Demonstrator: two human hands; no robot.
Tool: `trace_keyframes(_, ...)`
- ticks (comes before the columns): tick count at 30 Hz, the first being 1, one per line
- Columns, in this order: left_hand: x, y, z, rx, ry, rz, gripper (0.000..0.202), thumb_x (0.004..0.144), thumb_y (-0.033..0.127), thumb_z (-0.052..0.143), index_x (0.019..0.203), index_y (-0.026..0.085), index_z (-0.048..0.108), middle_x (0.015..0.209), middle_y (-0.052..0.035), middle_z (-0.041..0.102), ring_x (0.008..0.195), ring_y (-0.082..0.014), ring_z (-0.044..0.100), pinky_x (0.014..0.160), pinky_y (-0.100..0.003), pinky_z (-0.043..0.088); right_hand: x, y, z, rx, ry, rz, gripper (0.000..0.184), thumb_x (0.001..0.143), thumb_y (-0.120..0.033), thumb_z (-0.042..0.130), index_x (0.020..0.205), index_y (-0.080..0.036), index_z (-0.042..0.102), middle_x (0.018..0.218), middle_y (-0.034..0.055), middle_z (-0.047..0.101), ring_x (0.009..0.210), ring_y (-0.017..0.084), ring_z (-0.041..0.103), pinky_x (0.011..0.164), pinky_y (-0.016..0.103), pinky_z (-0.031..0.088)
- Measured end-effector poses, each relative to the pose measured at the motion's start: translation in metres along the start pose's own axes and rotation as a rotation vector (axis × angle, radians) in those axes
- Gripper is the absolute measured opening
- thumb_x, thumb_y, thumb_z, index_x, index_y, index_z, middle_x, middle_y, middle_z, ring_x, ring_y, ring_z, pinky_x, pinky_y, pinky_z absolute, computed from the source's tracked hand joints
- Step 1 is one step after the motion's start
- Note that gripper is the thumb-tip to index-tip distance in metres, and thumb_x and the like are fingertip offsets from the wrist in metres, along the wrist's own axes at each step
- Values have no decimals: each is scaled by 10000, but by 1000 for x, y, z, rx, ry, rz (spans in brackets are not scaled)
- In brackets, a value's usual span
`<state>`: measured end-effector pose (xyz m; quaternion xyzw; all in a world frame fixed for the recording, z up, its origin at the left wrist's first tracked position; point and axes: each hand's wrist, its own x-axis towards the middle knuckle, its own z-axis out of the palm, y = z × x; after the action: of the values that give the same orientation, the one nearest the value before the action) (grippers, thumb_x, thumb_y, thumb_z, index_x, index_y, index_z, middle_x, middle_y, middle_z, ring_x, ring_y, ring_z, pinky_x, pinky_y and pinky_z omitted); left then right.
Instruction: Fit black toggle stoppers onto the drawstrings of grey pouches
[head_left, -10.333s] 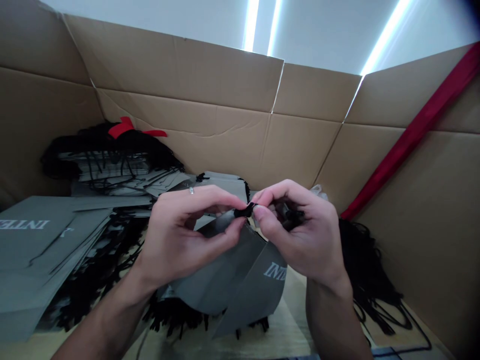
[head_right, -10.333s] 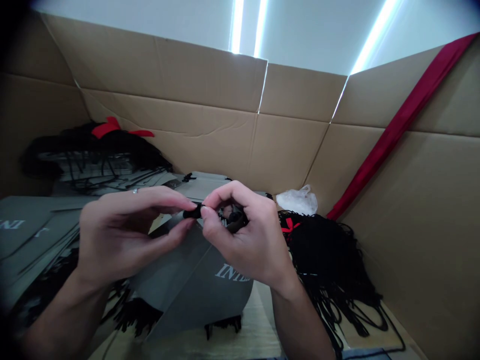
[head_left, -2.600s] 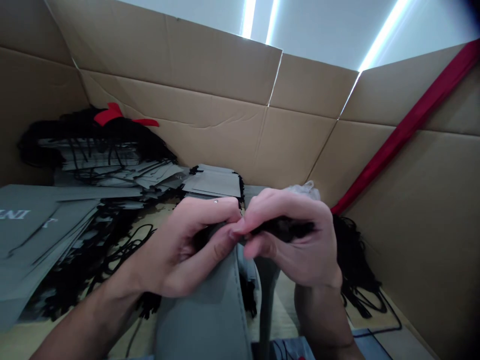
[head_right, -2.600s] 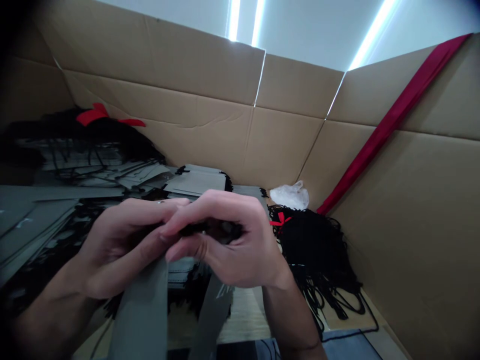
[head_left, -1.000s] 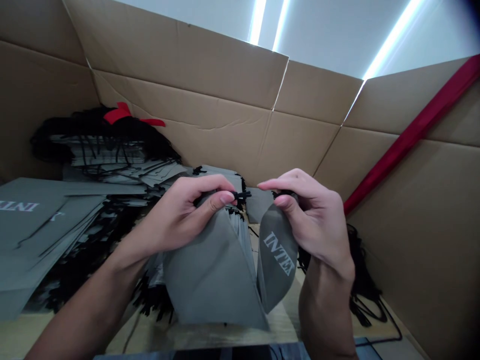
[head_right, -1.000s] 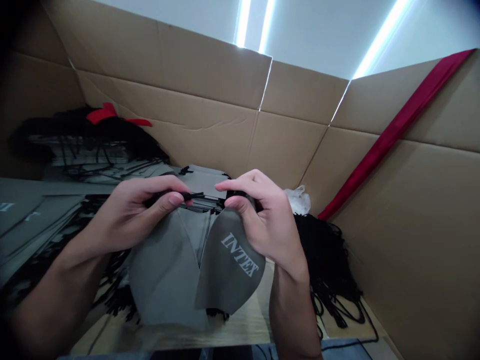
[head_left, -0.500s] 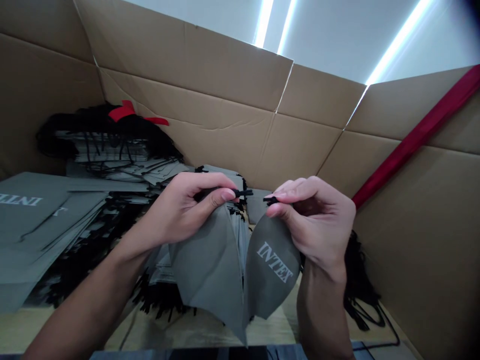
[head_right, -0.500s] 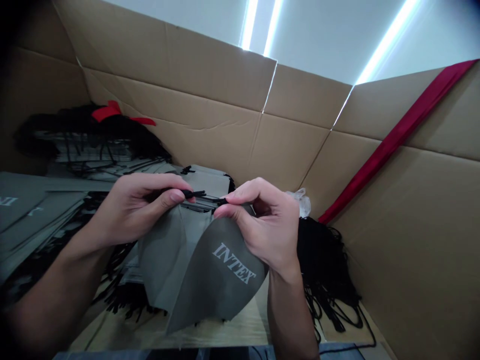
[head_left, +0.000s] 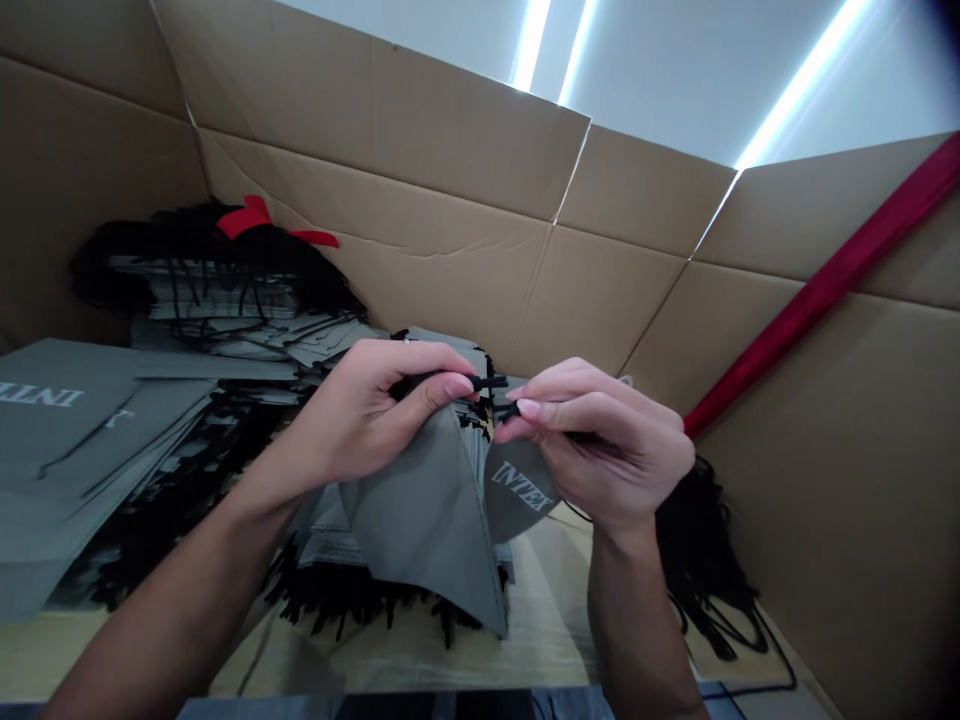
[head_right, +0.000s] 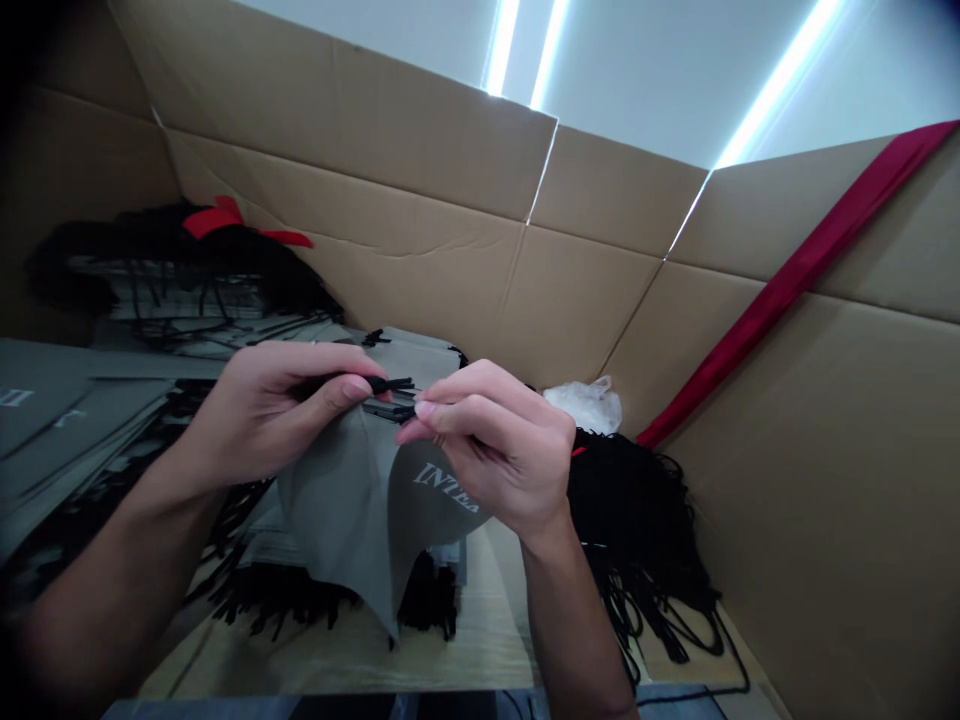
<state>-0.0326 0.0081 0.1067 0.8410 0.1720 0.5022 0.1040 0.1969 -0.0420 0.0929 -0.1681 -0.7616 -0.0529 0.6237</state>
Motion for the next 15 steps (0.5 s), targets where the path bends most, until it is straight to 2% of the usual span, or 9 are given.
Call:
trace_keyframes(5,-1,2,-2,23,20,30,190,1087,217,680,956,159,804,828,34,799,713,-79,693,697,-133,505,3,-5,-1,-35,-51,86,177,908,-59,899,960,-224,861,938,33,845,803,156,780,730,293,644)
trace_keyframes(7,-1,3,-2,18,-3,23,181,1084,212,683,955,160,799,811,44,785,704,-71,679,686,-127,494,2,-7,-2,-71,-83,162,155,916,-103,911,971,-235,852,948,14,843,824,145,780,759,275,633)
trace_keyframes(11,-2,4,0,-32,-83,17,154,1083,210,692,982,182,805,816,65,782,706,-60,678,673,-122,480,-5,-8,-3,15,-77,416,372,819,-147,1003,1053,-279,746,934,-48,821,806,141,800,743,240,629)
trace_keyframes(15,-2,0,2,-56,-146,42,106,1069,247,737,1015,191,809,876,55,812,735,-71,700,688,-136,492,-7,-8,-7,77,-182,488,396,808,-141,1010,949,-269,663,897,-57,811,818,157,813,761,248,621)
